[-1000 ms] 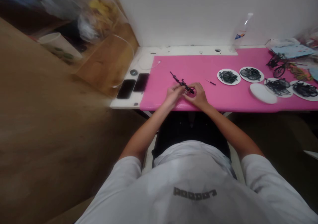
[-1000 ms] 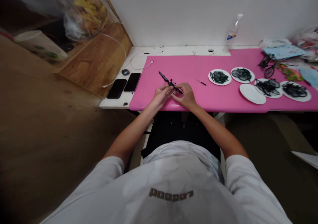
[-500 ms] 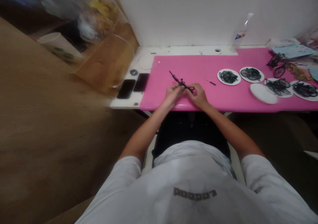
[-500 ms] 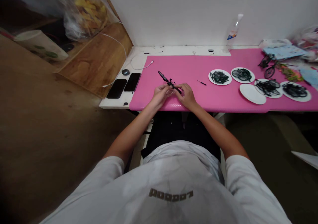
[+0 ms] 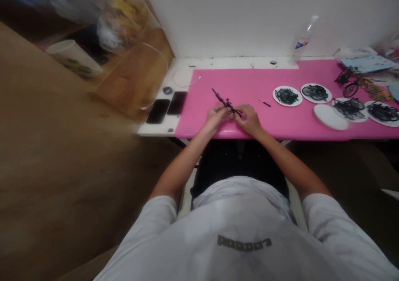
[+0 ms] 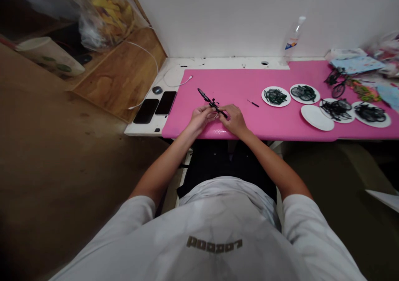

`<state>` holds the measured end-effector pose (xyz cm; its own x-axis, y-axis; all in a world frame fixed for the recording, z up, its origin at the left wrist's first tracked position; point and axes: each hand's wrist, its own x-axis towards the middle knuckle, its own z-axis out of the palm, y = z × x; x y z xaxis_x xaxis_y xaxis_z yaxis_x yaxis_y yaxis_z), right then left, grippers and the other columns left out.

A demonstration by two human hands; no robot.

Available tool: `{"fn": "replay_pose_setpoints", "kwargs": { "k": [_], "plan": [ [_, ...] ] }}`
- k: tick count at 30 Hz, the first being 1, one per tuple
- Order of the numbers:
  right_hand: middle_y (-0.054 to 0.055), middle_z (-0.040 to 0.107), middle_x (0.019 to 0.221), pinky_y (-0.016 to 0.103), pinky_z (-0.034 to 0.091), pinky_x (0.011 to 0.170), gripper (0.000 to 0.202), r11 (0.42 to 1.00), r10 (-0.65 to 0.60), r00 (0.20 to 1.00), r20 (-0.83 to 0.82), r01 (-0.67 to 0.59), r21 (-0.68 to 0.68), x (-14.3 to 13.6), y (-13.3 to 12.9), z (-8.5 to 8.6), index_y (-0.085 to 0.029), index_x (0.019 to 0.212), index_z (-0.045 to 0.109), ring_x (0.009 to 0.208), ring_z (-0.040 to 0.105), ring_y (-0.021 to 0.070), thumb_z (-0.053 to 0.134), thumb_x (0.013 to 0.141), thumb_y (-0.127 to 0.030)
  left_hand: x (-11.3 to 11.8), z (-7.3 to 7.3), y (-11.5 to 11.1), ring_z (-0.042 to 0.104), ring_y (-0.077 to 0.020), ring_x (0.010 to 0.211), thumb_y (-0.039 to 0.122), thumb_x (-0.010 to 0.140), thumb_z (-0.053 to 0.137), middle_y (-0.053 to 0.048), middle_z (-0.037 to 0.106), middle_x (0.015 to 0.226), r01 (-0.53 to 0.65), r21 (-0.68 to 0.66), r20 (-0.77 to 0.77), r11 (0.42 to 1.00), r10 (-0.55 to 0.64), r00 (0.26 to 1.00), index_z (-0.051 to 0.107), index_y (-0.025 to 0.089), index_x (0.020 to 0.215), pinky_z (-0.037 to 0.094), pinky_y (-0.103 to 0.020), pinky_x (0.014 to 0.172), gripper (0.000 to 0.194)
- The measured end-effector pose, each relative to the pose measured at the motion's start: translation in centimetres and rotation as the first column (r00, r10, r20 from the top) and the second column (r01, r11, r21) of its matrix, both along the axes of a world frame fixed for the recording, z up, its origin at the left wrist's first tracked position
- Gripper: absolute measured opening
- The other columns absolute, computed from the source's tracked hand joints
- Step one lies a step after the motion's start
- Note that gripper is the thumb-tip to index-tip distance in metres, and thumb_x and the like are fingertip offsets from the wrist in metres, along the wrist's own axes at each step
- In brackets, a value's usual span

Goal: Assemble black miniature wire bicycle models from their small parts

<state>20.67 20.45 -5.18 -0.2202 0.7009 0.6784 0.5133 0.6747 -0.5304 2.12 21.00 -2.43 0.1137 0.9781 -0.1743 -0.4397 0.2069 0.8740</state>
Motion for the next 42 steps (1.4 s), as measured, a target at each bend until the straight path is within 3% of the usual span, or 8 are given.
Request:
{"fn": "replay_pose_setpoints", "kwargs": {
  "k": [5,12,19,26,34,42],
  "plan": [
    [0.009,0.082,0.114,0.052,0.058,0.099,0.021,1.000,-0.008,1.000,0.009,0.008,0.025,-0.18,-0.32,0.14,-0.026,0.117,0.076,0.108,0.074,0.0311,0.066,0.099,-0.033,0.05,0.11,-0.04,0.077,-0.0137,0.073,0.010,0.087,0.080,-0.007,0.084,0.089,0.000,-0.006,-0.012,1.000,0.000,1.000,0.079,0.012,0.097,0.065,-0.030,0.083,0.011],
    [0.011,0.079,0.112,0.052,0.056,0.096,0.045,0.998,-0.063,0.996,0.063,0.061,0.031,-0.29,-0.72,-0.05,-0.025,0.119,0.072,0.104,0.073,0.0332,0.086,0.088,-0.055,0.49,-0.11,-0.12,0.078,-0.0143,0.074,0.013,0.084,0.086,-0.007,0.083,0.087,-0.003,0.026,0.013,1.000,0.002,1.000,0.079,0.011,0.096,0.064,-0.028,0.081,0.013],
    [0.010,0.079,0.111,0.052,0.055,0.095,0.033,0.995,-0.100,0.992,0.073,0.097,0.037,-0.28,-0.54,-0.35,-0.025,0.115,0.070,0.105,0.072,0.0335,0.082,0.087,-0.039,0.68,0.01,-0.46,0.079,-0.0155,0.076,0.013,0.086,0.086,-0.009,0.084,0.091,0.006,0.028,0.002,1.000,-0.006,1.000,0.079,0.011,0.097,0.065,-0.030,0.084,0.013],
    [0.010,0.077,0.112,0.051,0.056,0.096,0.033,0.997,-0.059,0.997,0.043,0.057,0.045,-0.30,-0.57,-0.26,-0.025,0.116,0.068,0.106,0.072,0.0322,0.079,0.086,-0.033,0.68,-0.07,-0.36,0.079,-0.0142,0.078,0.015,0.085,0.086,-0.007,0.084,0.092,0.002,0.035,-0.019,0.999,-0.001,1.000,0.079,0.013,0.100,0.064,-0.028,0.083,0.017],
    [0.009,0.078,0.110,0.050,0.059,0.097,0.023,0.998,-0.050,0.998,-0.024,0.051,0.037,-0.33,-0.58,-0.05,-0.027,0.111,0.069,0.105,0.073,0.0308,0.074,0.089,-0.032,0.71,-0.11,-0.47,0.078,-0.0143,0.081,0.015,0.087,0.082,-0.008,0.084,0.095,0.007,0.043,-0.023,0.999,-0.006,1.000,0.079,0.014,0.101,0.061,-0.027,0.081,0.014],
    [0.010,0.078,0.115,0.057,0.057,0.103,0.026,0.998,-0.054,0.999,0.000,0.054,0.009,-0.43,-0.69,0.17,-0.028,0.118,0.070,0.111,0.071,0.0336,0.075,0.094,-0.038,0.49,-0.23,-0.25,0.079,-0.0154,0.088,0.018,0.085,0.087,-0.009,0.084,0.100,-0.006,0.081,-0.005,0.997,0.007,1.000,0.077,0.015,0.104,0.062,-0.031,0.095,0.022]
  ]
}}
